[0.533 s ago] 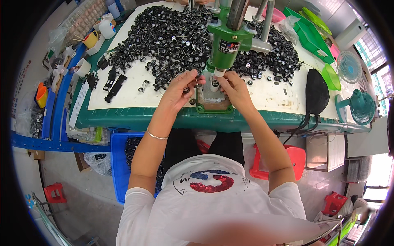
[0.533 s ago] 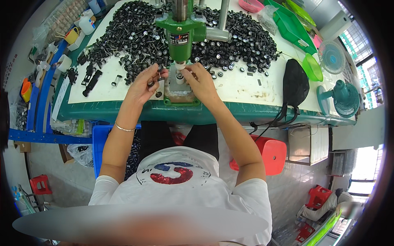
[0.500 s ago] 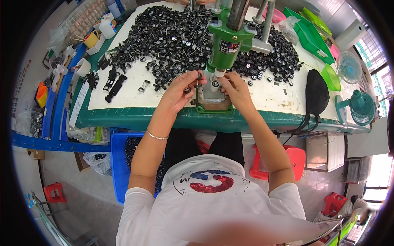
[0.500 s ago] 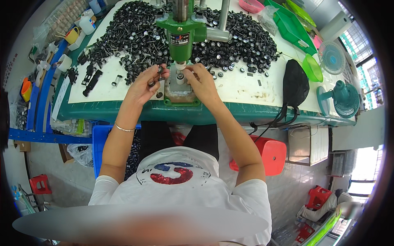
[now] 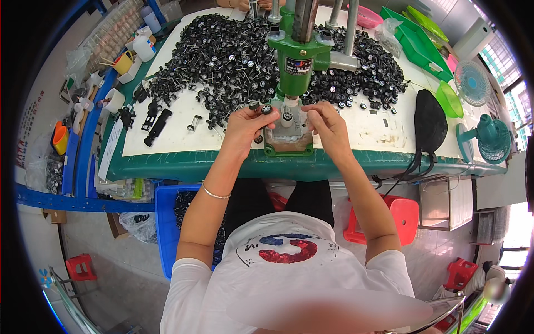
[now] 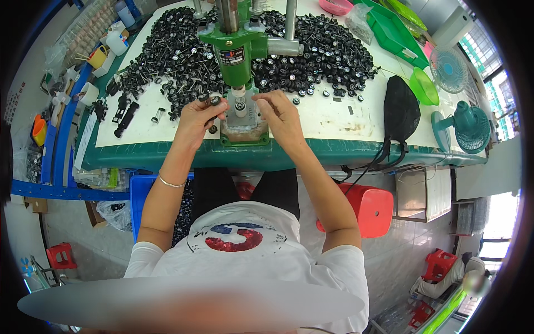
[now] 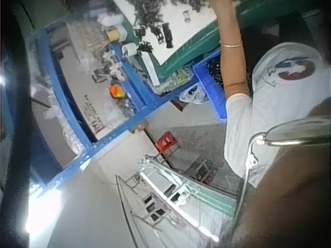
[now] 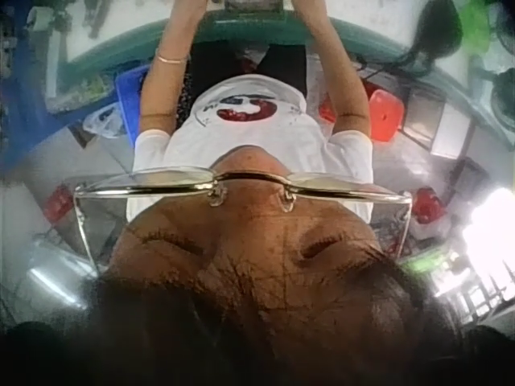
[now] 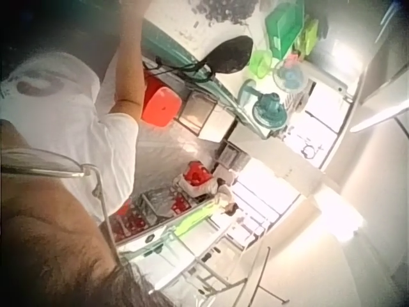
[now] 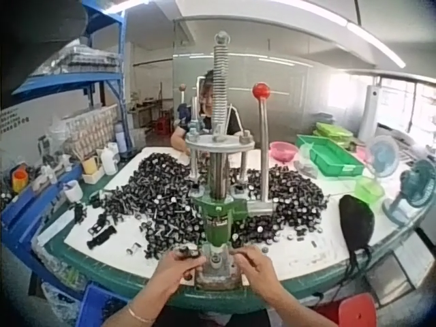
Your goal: The person assembles small toy wheels or industrial casters by hand, using a small manual press to join metal axles and plastic hubs into finished assemblies.
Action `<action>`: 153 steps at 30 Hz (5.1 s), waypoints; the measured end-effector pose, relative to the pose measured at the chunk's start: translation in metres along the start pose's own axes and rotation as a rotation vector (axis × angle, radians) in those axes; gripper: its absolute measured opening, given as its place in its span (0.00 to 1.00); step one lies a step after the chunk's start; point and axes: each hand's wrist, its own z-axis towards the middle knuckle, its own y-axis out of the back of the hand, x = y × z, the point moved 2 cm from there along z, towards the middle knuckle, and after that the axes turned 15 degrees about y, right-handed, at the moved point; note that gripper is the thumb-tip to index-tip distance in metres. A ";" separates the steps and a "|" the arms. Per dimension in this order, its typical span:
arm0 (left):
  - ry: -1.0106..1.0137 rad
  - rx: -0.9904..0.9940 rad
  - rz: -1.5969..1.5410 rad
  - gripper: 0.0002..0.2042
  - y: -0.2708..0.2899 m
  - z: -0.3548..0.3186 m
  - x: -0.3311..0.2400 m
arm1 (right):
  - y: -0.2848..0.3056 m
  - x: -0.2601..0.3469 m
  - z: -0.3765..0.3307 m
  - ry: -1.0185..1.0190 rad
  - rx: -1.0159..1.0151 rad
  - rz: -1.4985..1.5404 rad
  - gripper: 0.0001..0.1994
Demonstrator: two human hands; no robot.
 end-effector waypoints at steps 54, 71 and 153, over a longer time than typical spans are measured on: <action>-0.380 -0.067 0.493 0.07 -0.034 0.011 -0.018 | 0.042 0.162 0.148 0.684 -0.470 0.386 0.12; -0.268 -0.076 0.354 0.10 -0.024 0.013 -0.008 | 0.045 0.143 0.184 0.536 -0.483 0.316 0.11; -0.470 -0.083 0.328 0.07 -0.015 0.011 0.000 | 0.023 0.007 0.057 -0.230 -0.342 0.380 0.09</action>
